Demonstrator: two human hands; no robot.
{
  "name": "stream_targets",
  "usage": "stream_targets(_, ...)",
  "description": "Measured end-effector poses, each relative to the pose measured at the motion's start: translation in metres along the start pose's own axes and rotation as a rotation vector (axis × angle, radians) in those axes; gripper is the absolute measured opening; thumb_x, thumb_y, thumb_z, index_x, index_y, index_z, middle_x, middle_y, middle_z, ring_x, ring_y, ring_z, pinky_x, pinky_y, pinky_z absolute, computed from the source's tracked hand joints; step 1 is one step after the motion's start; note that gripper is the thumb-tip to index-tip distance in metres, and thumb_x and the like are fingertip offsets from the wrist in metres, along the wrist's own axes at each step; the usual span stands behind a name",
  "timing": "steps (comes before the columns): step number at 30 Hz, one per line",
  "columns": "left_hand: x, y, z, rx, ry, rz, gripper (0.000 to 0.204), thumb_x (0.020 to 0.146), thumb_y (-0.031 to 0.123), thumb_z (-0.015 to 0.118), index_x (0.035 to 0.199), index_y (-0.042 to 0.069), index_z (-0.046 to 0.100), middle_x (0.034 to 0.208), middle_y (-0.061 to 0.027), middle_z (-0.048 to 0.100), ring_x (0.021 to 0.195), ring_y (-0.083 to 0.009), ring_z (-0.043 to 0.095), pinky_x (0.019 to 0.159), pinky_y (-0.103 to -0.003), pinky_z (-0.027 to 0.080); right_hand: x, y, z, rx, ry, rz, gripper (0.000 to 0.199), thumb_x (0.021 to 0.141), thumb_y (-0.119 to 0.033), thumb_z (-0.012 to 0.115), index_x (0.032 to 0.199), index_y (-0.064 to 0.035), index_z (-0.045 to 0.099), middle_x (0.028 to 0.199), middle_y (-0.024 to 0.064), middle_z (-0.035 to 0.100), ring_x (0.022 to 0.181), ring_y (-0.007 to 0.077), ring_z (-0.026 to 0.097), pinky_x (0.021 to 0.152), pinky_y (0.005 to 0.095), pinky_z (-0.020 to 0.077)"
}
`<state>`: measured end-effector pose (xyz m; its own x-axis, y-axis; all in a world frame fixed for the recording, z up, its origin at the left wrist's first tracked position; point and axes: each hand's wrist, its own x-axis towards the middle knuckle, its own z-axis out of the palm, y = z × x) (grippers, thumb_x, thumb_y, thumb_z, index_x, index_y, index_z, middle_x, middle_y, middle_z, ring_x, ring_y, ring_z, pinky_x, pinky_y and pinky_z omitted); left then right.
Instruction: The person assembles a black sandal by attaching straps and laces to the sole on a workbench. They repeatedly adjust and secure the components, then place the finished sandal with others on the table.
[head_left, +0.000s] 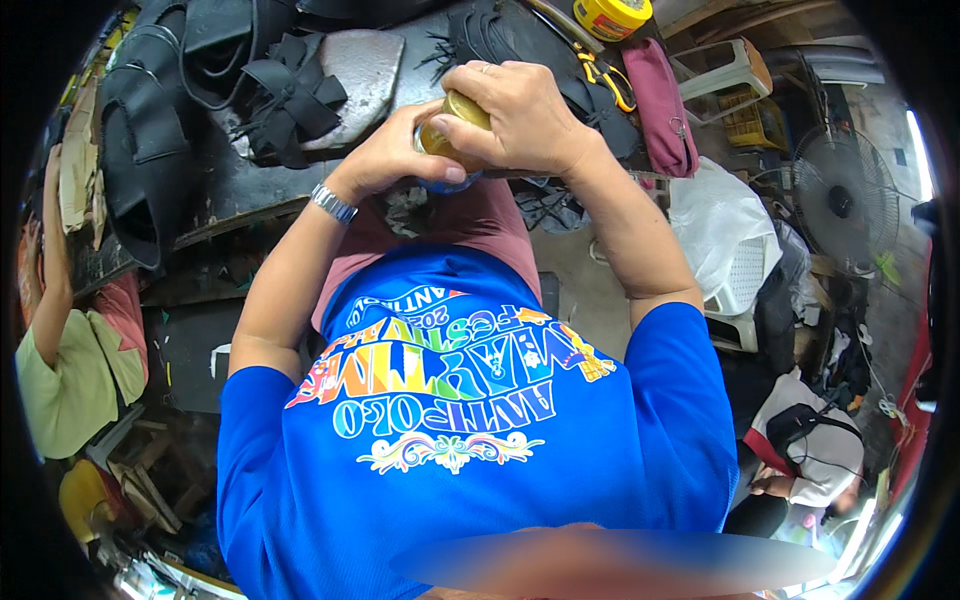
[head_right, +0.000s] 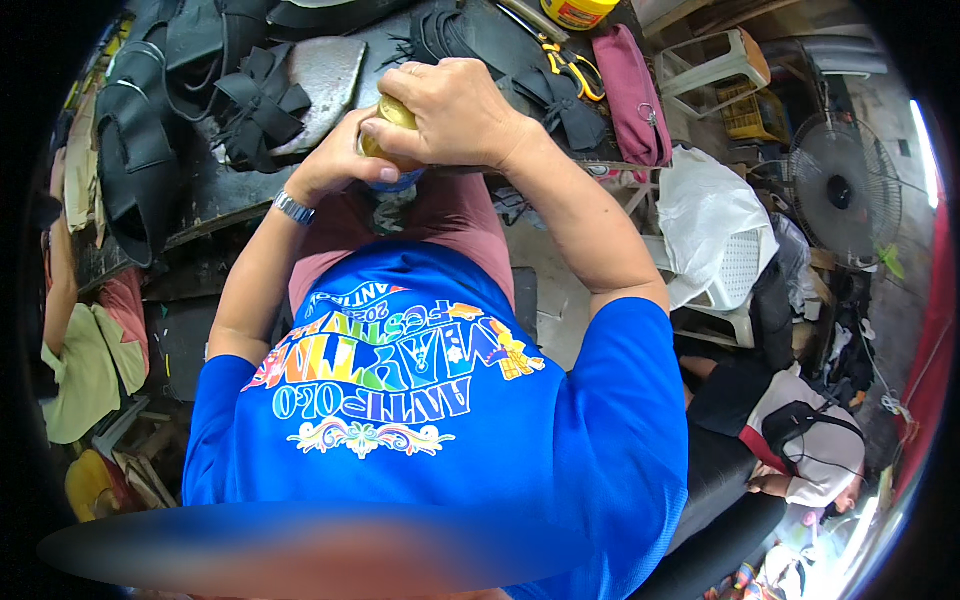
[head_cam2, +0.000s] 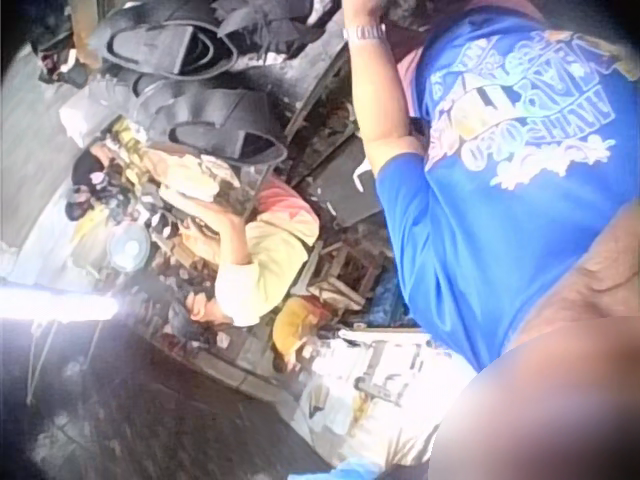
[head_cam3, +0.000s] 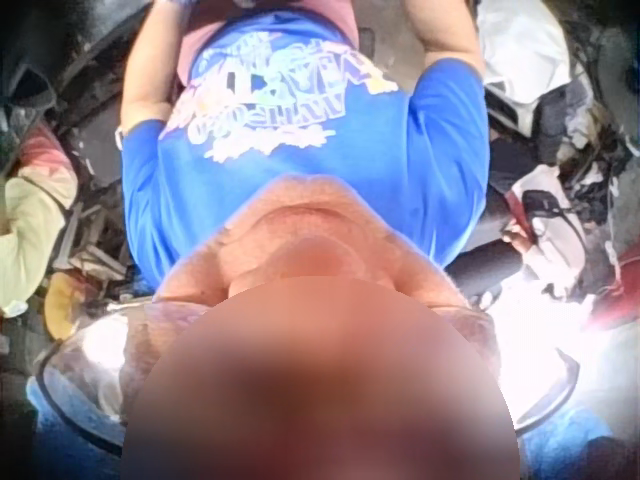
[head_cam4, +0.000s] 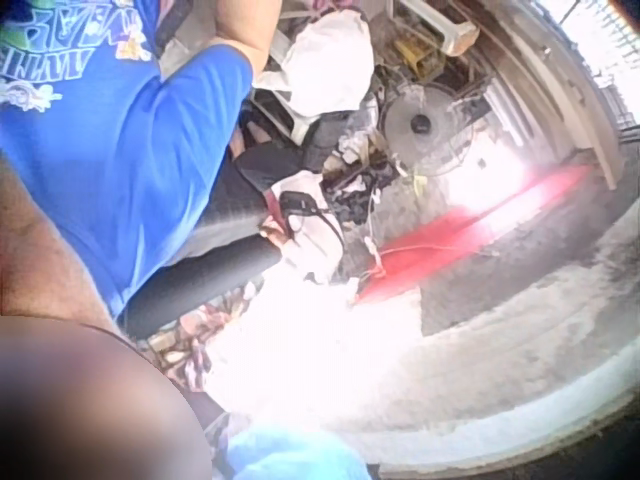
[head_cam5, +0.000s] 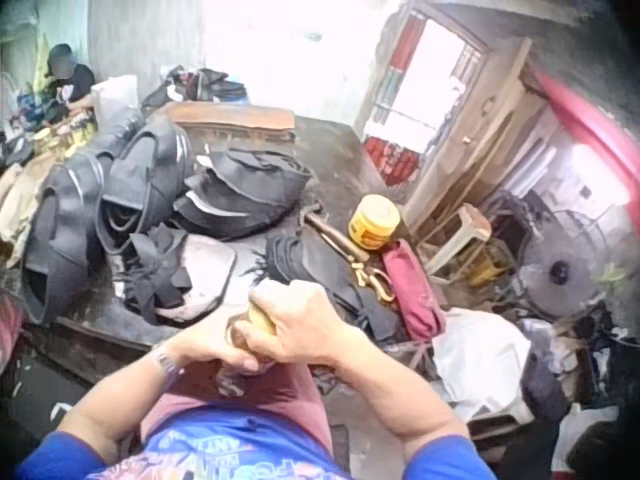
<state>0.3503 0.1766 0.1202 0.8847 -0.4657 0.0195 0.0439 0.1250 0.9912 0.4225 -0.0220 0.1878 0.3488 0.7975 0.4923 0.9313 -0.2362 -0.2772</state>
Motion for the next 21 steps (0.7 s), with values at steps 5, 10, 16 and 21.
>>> stream_targets(5,0.01,0.009,-0.012,-0.128,-0.13,-0.068,0.086,0.068,0.026,0.091,0.142,0.0,0.055,0.131,-0.0068,0.065,0.121,-0.0153,0.06,0.111,-0.032,0.043,0.006,0.008,-0.016,0.36,-0.036,0.19,0.032,0.096,-0.035,0.062,0.1,-0.0049,0.071,0.087,0.0194,0.069,0.076,0.0333,0.07,0.07,0.0398,0.0553)
stream_targets(10,0.02,0.012,-0.013,-0.009,0.139,0.038,0.083,0.071,0.024,0.093,0.141,0.002,0.055,0.131,-0.0066,0.066,0.122,-0.0163,0.061,0.111,-0.032,0.044,-0.018,0.046,-0.034,0.702,0.289,0.59,0.045,0.108,-0.04,0.042,0.109,-0.0063,0.073,0.085,0.0075,0.068,0.077,0.0122,0.064,0.062,0.0252,0.044)
stream_targets(16,0.029,0.005,0.002,0.265,0.308,0.181,0.084,0.069,0.023,0.098,0.139,0.004,0.057,0.129,-0.0065,0.067,0.121,-0.0159,0.063,0.108,-0.032,0.047,-0.055,0.113,-0.075,0.945,1.041,0.777,0.048,0.11,-0.047,0.043,0.113,-0.0078,0.071,0.086,0.0055,0.073,0.076,0.0109,0.063,0.066,0.0248,0.0454)
stream_targets(21,0.037,-0.011,0.019,0.345,0.395,0.225,0.086,0.07,0.023,0.097,0.142,0.004,0.055,0.135,-0.0075,0.063,0.127,-0.0185,0.059,0.112,-0.034,0.044,-0.074,0.115,-0.043,0.207,0.518,0.686,0.054,0.095,-0.034,0.075,0.138,-0.0036,0.061,0.109,0.0107,0.073,0.094,0.019,0.067,0.085,0.0299,0.0518)
